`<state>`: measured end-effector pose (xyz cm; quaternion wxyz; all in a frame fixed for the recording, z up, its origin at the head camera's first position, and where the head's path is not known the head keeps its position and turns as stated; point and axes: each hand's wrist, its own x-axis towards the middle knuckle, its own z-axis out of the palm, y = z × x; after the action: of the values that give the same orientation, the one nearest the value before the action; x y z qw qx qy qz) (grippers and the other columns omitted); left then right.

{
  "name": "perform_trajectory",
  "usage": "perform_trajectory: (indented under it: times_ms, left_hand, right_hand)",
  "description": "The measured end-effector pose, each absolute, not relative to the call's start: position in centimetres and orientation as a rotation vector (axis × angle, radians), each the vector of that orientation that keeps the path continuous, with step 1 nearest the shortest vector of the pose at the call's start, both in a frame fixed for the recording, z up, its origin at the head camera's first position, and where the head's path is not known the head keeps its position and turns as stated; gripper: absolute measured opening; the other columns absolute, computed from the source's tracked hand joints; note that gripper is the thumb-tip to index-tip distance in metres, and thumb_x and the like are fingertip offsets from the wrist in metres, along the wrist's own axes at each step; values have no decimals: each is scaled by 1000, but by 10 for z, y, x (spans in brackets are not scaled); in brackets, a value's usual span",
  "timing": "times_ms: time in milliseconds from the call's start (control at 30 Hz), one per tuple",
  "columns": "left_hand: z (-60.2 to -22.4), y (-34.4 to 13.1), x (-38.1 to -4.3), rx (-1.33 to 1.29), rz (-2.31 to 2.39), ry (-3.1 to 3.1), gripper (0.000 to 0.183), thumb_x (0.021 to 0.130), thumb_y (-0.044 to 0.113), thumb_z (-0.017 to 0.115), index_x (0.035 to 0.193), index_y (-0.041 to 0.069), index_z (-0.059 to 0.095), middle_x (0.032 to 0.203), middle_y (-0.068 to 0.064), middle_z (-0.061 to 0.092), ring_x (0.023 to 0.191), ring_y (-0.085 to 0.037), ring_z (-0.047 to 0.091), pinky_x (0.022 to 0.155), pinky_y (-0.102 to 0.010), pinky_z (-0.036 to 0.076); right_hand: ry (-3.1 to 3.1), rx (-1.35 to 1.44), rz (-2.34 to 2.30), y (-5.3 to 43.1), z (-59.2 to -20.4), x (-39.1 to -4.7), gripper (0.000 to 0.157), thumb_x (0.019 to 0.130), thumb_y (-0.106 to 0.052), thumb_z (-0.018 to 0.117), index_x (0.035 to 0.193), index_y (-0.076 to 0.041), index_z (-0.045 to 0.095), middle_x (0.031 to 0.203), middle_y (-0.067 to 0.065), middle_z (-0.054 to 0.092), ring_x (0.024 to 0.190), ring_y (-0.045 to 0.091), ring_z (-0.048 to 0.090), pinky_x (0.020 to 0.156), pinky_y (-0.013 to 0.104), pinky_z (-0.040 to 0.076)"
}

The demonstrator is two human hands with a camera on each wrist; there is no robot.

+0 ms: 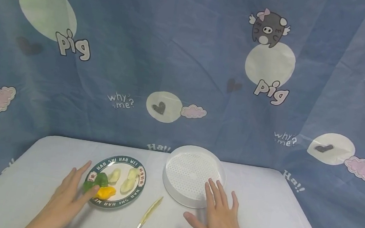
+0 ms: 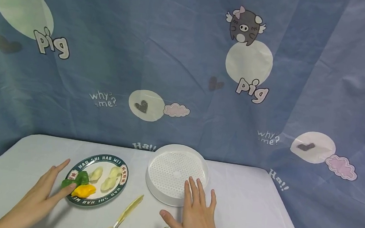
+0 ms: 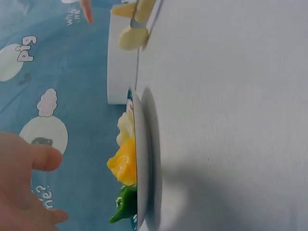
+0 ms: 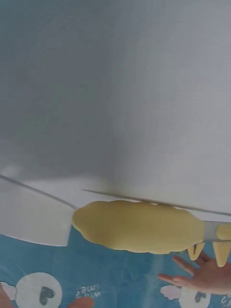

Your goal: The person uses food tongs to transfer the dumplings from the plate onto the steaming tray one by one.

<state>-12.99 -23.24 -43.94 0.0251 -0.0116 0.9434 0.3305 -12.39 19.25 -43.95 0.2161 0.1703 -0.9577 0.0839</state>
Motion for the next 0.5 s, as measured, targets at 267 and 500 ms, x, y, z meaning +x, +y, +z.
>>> perform_trajectory:
  times_ms: [267,500]
  left_hand:
    - [-433,-234,-136,-315,1297,2545,99,112,63,40,171,6,-15,170,-46,5,155,-64,29,119,-73,50]
    - [-436,-237,-140,-408,1510,2405,97,114,53,40,167,-5,-14,168,-47,17,150,-57,45,125,-66,47]
  right_hand:
    - [-2741,494,237,181,-442,-120,100,91,-81,62,153,-3,55,163,9,55,154,35,49,119,73,39]
    - [-2927,498,363,169,-436,-113,95,93,-78,63,152,-4,56,162,11,56,152,35,51,122,74,39]
